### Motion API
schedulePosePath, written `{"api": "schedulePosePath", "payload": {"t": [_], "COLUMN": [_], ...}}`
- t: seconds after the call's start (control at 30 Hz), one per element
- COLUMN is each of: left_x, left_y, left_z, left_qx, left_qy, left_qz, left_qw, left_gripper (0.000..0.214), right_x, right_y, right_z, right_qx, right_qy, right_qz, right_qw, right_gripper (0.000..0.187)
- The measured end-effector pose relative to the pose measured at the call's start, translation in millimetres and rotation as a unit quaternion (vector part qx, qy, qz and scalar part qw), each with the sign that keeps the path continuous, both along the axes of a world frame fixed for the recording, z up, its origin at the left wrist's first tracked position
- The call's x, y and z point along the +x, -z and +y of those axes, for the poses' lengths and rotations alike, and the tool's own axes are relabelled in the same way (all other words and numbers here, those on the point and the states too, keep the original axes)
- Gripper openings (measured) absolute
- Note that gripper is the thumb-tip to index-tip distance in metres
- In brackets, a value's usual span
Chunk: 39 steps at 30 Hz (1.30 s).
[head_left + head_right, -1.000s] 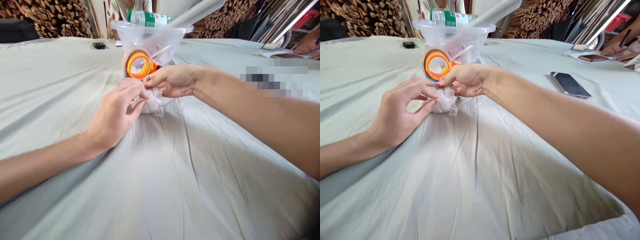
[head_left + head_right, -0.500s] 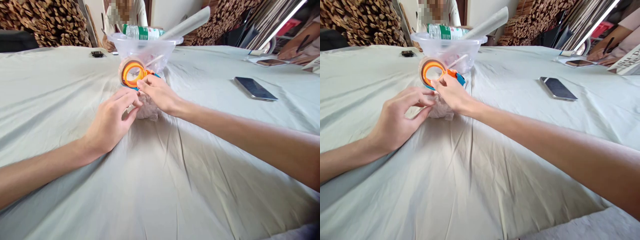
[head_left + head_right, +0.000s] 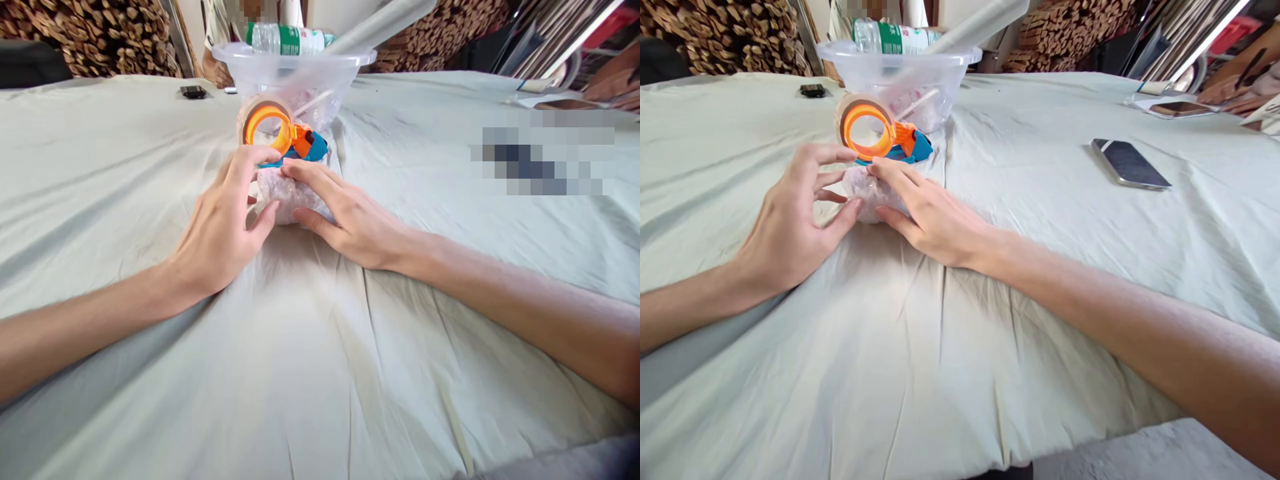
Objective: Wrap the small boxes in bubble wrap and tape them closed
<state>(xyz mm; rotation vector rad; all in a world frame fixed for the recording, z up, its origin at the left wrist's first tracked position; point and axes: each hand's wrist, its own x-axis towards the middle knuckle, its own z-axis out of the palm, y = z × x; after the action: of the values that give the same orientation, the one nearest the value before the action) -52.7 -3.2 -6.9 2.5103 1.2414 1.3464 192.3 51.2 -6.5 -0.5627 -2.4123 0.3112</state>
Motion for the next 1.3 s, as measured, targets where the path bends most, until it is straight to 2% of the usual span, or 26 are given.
{"api": "schedulePosePath", "payload": {"t": [0.27,0.4,0.53,0.63,0.77,0.93,1.17,1.3], "left_x": [-0.8,-1.6,-3.1,-1.6,0.4,-3.2,-7.5,-12.8], "left_y": [-3.7,-0.9,3.6,3.5,3.1,9.1,10.4,11.1], "left_z": [-0.4,2.2,5.1,2.9,0.7,6.6,8.4,13.3], "left_qx": [-0.019,-0.037,0.023,0.062,0.033,-0.022,0.002,0.004], "left_qy": [-0.011,-0.003,0.008,0.017,0.021,0.024,0.041,0.048], "left_qz": [0.022,0.013,0.011,0.029,0.016,-0.003,0.012,0.022], "left_qw": [1.0,0.999,1.0,0.997,0.999,0.999,0.999,0.999], "left_gripper": [0.054,0.056,0.065,0.069,0.072,0.077,0.069,0.078], "right_x": [-1.4,-3.1,-7.5,-10.3,-11.8,-13.4,-14.9,-15.2], "right_y": [1.2,-1.0,-5.3,-5.5,-2.6,0.8,-1.9,-5.7], "right_z": [10.7,8.5,-0.4,-1.0,3.1,8.5,5.9,0.1], "right_qx": [0.028,0.03,-0.003,0.012,0.044,0.008,-0.017,-0.019], "right_qy": [-0.015,-0.018,0.013,0.011,0.01,0.011,-0.029,-0.012], "right_qz": [0.03,0.046,0.087,0.092,0.088,0.089,0.096,0.096], "right_qw": [0.999,0.998,0.996,0.996,0.995,0.996,0.995,0.995], "right_gripper": [0.042,0.047,0.054,0.053,0.051,0.062,0.053,0.051]}}
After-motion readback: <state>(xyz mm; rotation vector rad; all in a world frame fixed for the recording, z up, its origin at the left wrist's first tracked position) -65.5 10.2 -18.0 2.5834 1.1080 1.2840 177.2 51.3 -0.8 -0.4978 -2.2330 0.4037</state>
